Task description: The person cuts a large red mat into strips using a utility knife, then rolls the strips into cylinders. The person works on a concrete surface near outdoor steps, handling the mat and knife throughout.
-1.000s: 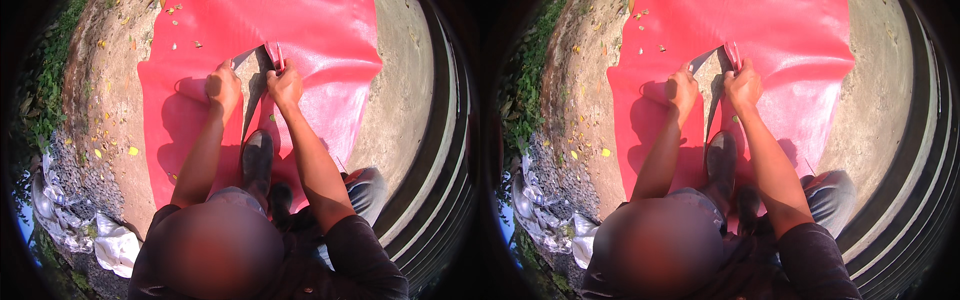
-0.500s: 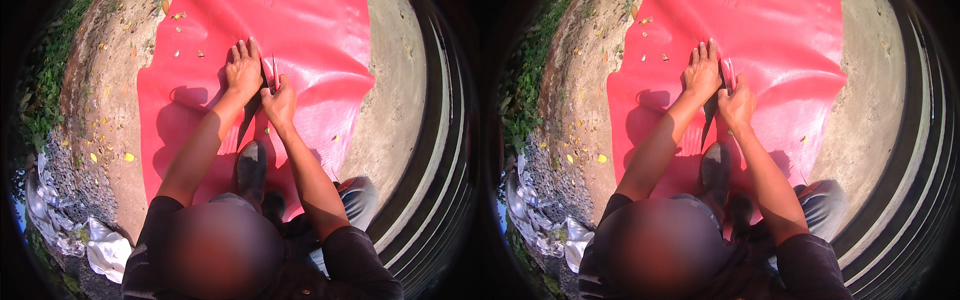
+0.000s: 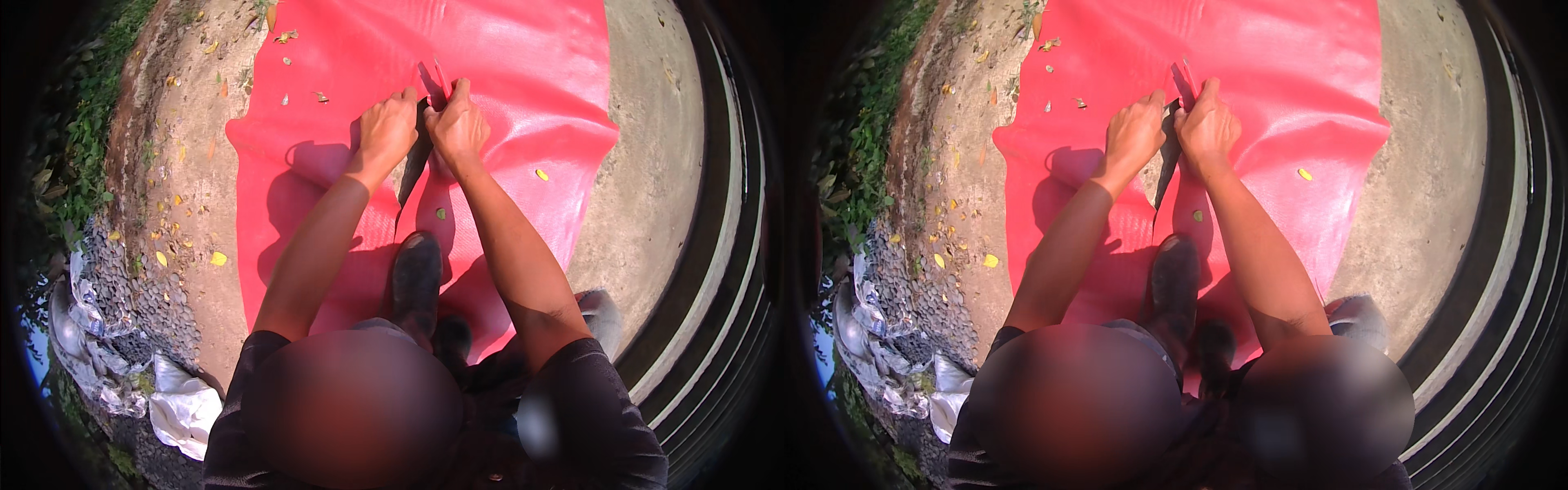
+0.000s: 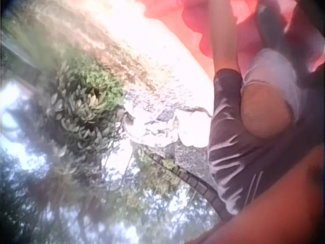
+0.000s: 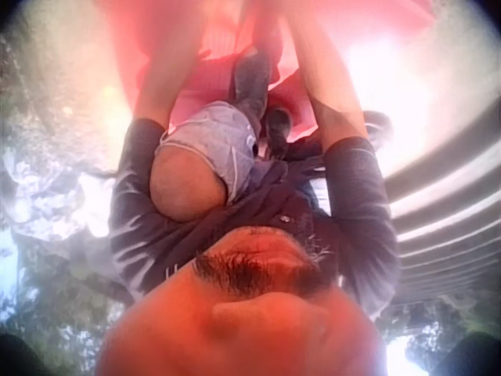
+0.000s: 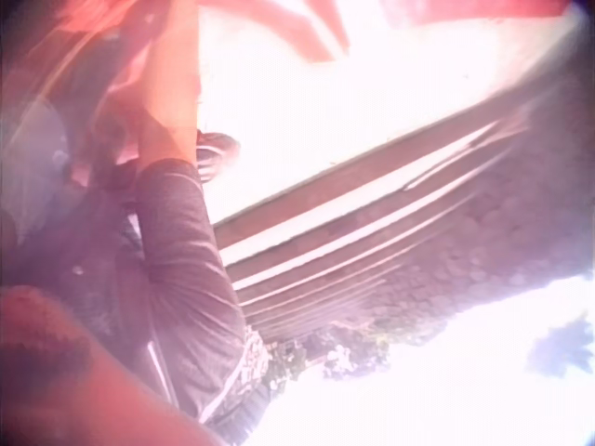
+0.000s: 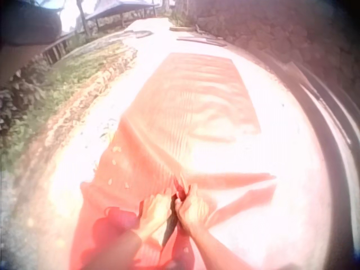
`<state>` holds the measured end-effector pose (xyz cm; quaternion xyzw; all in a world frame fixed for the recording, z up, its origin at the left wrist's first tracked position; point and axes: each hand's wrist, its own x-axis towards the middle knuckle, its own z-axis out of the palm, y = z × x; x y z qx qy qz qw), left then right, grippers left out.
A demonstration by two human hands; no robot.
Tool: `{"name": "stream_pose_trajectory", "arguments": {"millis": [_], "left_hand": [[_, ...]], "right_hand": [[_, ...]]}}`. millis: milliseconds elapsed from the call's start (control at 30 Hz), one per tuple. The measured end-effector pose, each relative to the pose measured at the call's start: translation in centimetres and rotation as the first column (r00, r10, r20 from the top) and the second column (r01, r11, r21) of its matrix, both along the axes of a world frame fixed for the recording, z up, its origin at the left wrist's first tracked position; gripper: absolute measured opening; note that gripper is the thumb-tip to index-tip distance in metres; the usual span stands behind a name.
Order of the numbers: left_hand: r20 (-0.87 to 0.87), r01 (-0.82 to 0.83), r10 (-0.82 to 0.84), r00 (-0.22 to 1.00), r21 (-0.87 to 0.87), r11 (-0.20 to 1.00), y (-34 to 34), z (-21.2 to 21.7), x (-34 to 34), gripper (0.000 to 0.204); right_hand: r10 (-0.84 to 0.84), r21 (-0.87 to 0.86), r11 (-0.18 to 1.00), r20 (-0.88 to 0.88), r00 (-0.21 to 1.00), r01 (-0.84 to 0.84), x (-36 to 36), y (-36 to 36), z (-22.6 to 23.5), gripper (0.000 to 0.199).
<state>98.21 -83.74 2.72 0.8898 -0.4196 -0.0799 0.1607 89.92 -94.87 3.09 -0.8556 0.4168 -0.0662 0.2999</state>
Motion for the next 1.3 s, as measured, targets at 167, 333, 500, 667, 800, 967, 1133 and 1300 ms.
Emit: {"name": "stream_pose_trajectory", "arguments": {"millis": [167,333,500,667,800,967,1133,1300], "left_hand": [[-0.084,-0.120,0.115,0.990,-0.059,0.991,1.2,0.1,1.6,0.022],[-0.174,-0.209,0.183,0.968,-0.145,0.967,2.1,0.2,2.7,0.012],[-0.106,-0.205,0.190,0.976,-0.159,0.966,2.2,0.2,2.7,0.013],[-0.062,-0.123,0.120,0.991,-0.036,0.992,0.3,3.0,0.6,0.038],[0.262,-0.018,0.040,0.964,-0.087,0.996,-2.9,1.8,1.2,0.062],[0.302,-0.022,0.011,0.953,0.036,0.999,-7.0,-1.3,3.0,0.079],[0.213,-0.026,0.035,0.976,-0.042,0.999,-7.1,-2.5,4.1,0.071],[0.167,-0.013,0.013,0.986,-0.001,1.000,-6.2,-2.9,5.6,0.052]], "right_hand": [[0.053,-0.009,0.999,0.047,0.997,-0.053,0.3,-1.3,-0.9,0.051],[0.088,-0.002,0.996,0.055,0.995,-0.088,-0.6,-2.1,-0.4,0.049],[0.068,0.077,0.993,0.208,0.976,-0.086,-1.2,-1.4,1.0,0.043],[0.020,0.144,0.987,0.318,0.948,-0.069,-1.6,-0.9,2.4,0.041],[0.003,0.173,0.983,0.314,0.949,-0.060,-1.3,-0.7,3.2,0.041],[-0.022,0.169,0.985,0.317,0.948,-0.034,-1.6,-1.0,2.6,0.043],[-0.086,0.235,0.972,0.342,0.936,0.004,-2.0,-1.6,1.7,0.044],[-0.089,0.251,0.968,0.285,0.954,0.015,-2.4,-2.0,1.9,0.044]]}}
